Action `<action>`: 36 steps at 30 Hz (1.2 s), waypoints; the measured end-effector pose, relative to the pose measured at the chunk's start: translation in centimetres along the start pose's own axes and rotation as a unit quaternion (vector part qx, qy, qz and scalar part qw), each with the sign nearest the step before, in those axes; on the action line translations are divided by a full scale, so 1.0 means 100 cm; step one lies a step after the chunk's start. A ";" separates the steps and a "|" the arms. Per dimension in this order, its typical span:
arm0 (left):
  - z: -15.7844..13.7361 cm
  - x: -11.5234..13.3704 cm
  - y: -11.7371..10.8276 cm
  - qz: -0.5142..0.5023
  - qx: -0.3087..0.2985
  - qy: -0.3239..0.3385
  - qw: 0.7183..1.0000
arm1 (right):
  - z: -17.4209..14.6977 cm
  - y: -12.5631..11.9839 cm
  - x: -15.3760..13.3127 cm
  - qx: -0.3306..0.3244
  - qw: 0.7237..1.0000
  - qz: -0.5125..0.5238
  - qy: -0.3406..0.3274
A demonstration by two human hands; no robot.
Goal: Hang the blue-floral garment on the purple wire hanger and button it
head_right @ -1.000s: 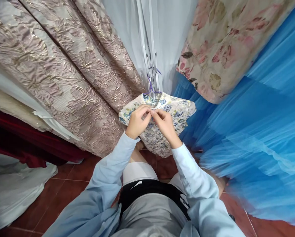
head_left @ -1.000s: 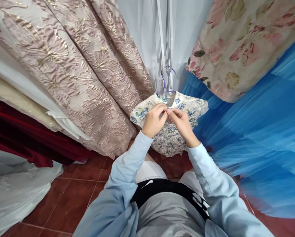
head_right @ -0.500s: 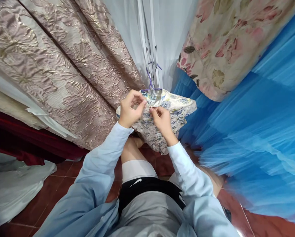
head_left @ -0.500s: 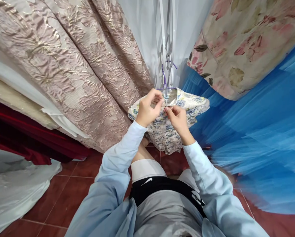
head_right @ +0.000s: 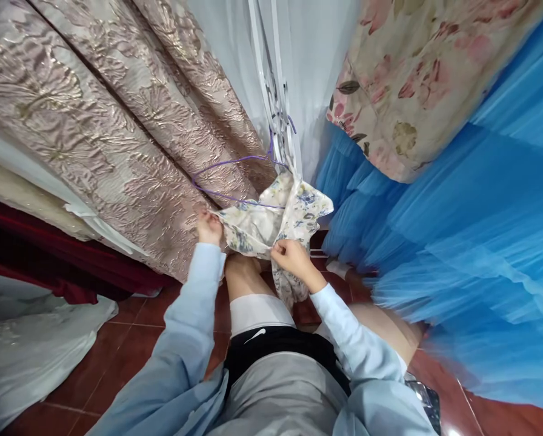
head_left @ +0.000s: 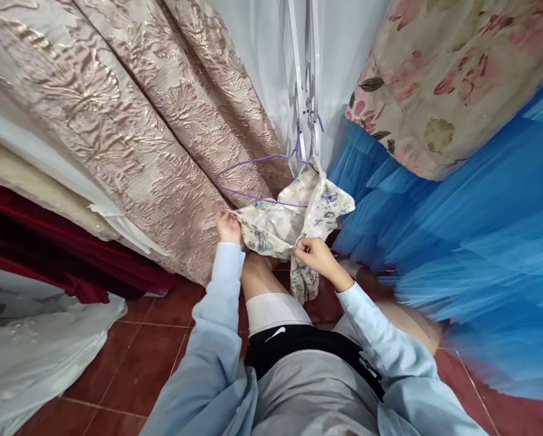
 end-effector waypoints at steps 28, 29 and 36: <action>-0.163 -0.013 0.052 0.109 -0.464 -0.138 0.868 | 0.019 -0.199 -0.045 0.131 0.990 0.013 -0.044; -0.152 -0.008 0.048 0.129 -0.462 -0.108 0.871 | 0.030 -0.204 -0.037 0.152 0.986 0.018 -0.061; -0.114 0.052 0.028 0.248 -0.431 0.092 0.863 | 0.124 -0.188 0.009 0.243 0.960 0.119 -0.069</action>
Point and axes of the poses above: each hand's wrist, its own z-axis towards the middle knuckle, its own y-axis out of the palm, x = y × z, the point moved 4 cm from there along z, towards the middle knuckle, and after that the axes turned 14 degrees about x, right-handed, at the moved point
